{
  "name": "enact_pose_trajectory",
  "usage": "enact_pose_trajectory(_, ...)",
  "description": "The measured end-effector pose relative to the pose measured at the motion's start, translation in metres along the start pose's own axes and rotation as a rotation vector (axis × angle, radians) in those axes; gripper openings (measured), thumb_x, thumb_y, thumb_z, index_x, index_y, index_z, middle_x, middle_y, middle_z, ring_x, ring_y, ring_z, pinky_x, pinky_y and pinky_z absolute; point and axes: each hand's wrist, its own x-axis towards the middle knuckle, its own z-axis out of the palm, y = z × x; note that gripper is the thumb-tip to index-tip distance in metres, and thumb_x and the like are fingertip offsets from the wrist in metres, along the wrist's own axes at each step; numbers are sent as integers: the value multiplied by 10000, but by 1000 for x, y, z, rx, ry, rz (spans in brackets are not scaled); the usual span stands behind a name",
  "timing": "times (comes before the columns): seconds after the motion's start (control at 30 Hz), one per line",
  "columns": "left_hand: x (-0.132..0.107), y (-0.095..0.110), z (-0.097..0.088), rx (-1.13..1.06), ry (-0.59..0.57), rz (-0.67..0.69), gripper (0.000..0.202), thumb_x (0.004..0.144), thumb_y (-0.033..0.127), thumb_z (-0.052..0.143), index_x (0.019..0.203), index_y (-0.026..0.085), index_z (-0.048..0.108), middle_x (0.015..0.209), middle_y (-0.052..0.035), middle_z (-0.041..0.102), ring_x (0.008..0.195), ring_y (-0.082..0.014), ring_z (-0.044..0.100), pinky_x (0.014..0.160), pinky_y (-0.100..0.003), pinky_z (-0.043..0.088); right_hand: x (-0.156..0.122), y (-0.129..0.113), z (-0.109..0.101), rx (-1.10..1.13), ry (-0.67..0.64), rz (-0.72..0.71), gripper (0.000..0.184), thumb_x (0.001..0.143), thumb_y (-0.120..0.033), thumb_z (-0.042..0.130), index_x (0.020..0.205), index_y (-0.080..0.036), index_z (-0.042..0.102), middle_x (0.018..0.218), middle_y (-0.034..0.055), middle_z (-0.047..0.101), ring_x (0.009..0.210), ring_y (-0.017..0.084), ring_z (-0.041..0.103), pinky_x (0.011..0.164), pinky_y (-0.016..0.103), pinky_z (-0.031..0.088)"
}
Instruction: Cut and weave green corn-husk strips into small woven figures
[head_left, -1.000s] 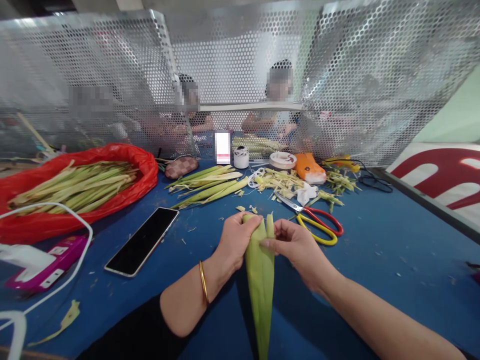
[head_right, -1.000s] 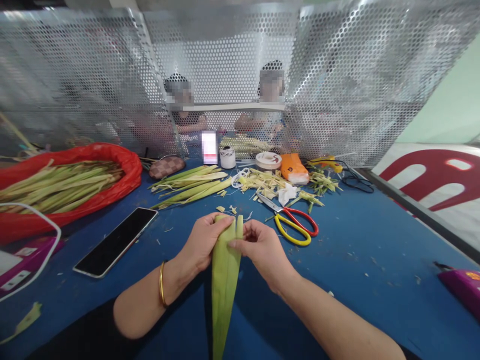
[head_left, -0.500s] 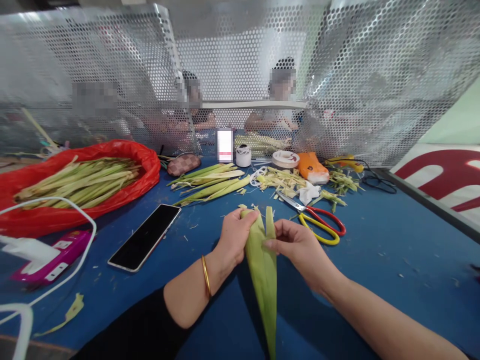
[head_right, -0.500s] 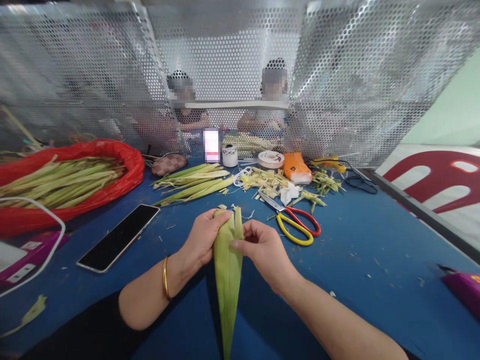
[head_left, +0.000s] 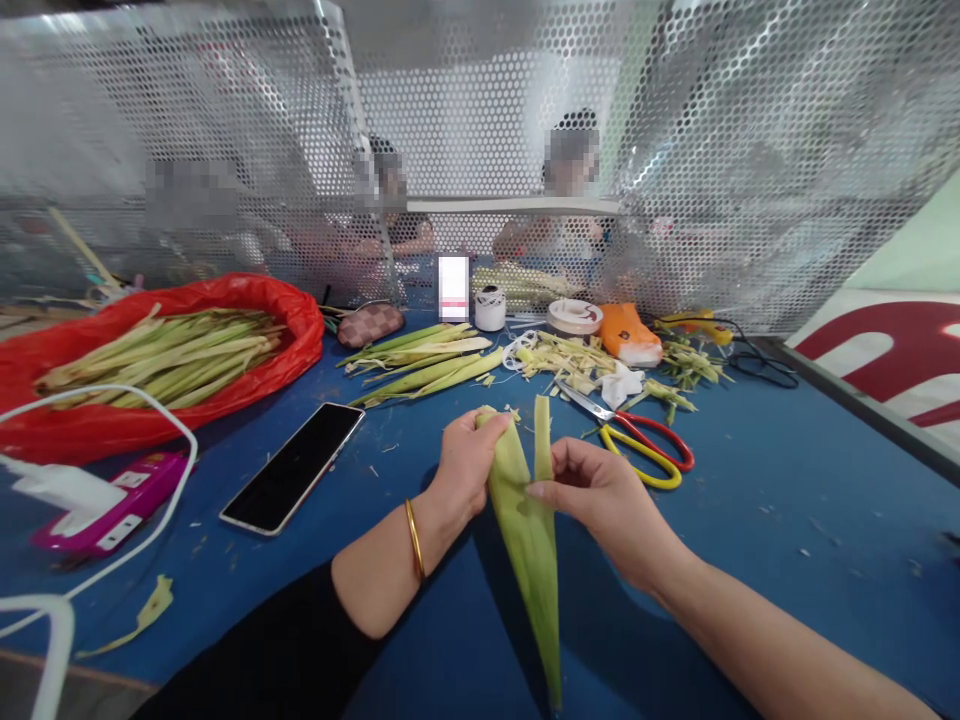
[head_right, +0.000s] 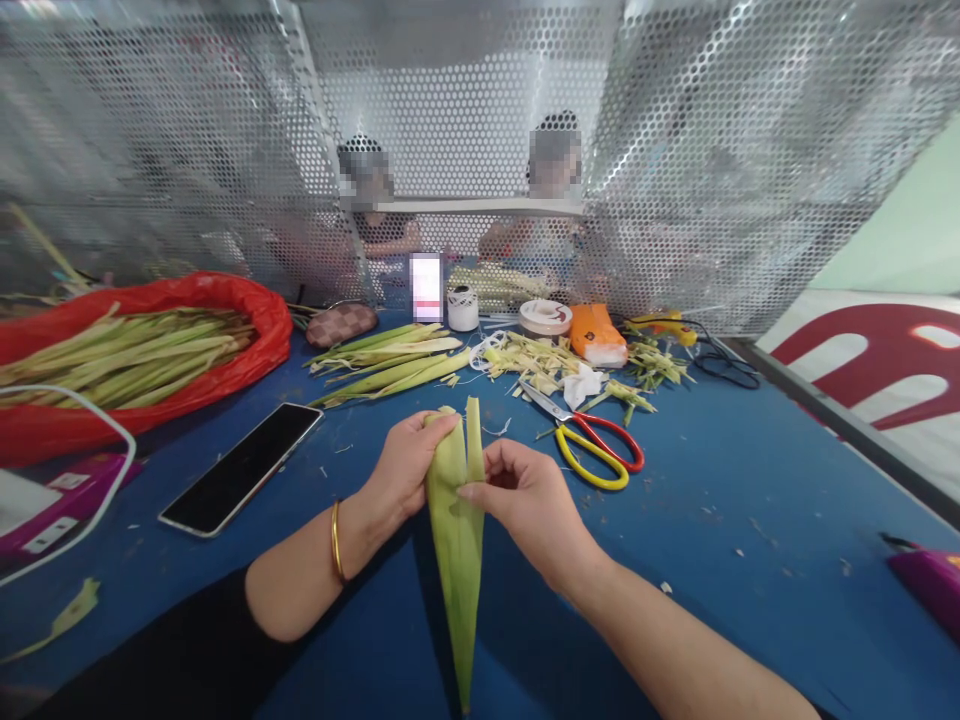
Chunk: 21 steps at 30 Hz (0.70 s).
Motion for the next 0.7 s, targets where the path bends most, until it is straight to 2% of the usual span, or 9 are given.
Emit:
enact_pose_trajectory(0.07,2,0,-1,11,12,12,243,593,309,717,610,179,513,509,63,491,453,-78,443,465,-219,379,-1,-1,1,7,0,-13,220,606,-279,772,685,-190,586,647,-30,606,614,125,525,614,271,411)
enact_pose_trajectory(0.23,6,2,-3,20,67,3,237,595,317,722,626,175,534,487,61,495,429,-90,452,445,-229,385,1,2,2,9,-67,84,241,572,-245,780,673,-183,570,610,-42,583,575,108,493,575,252,391)
enact_pose_trajectory(0.33,8,1,-3,18,90,5,220,594,293,715,616,173,533,480,62,495,420,-84,443,435,-222,376,0,2,1,-11,-74,68,217,593,-245,759,635,-179,557,576,-56,538,550,92,445,555,243,361)
enact_pose_trajectory(0.47,9,1,-2,13,113,5,195,599,265,697,602,173,525,476,60,499,418,-84,444,429,-221,380,-2,1,1,0,-74,33,213,605,-247,755,660,-174,563,624,-47,561,589,96,468,594,249,374)
enact_pose_trajectory(0.63,13,3,-4,-11,127,9,190,596,245,702,601,168,528,449,65,486,401,-77,430,416,-211,364,-2,3,3,-38,-154,110,216,595,-211,748,655,-179,543,591,-58,534,562,95,455,560,245,356)
enact_pose_trajectory(0.7,14,4,-4,-21,128,10,177,599,235,698,606,165,535,451,60,501,402,-79,441,418,-210,368,-3,1,3,-40,-165,93,220,603,-214,744,629,-182,528,576,-66,513,550,89,438,551,241,344)
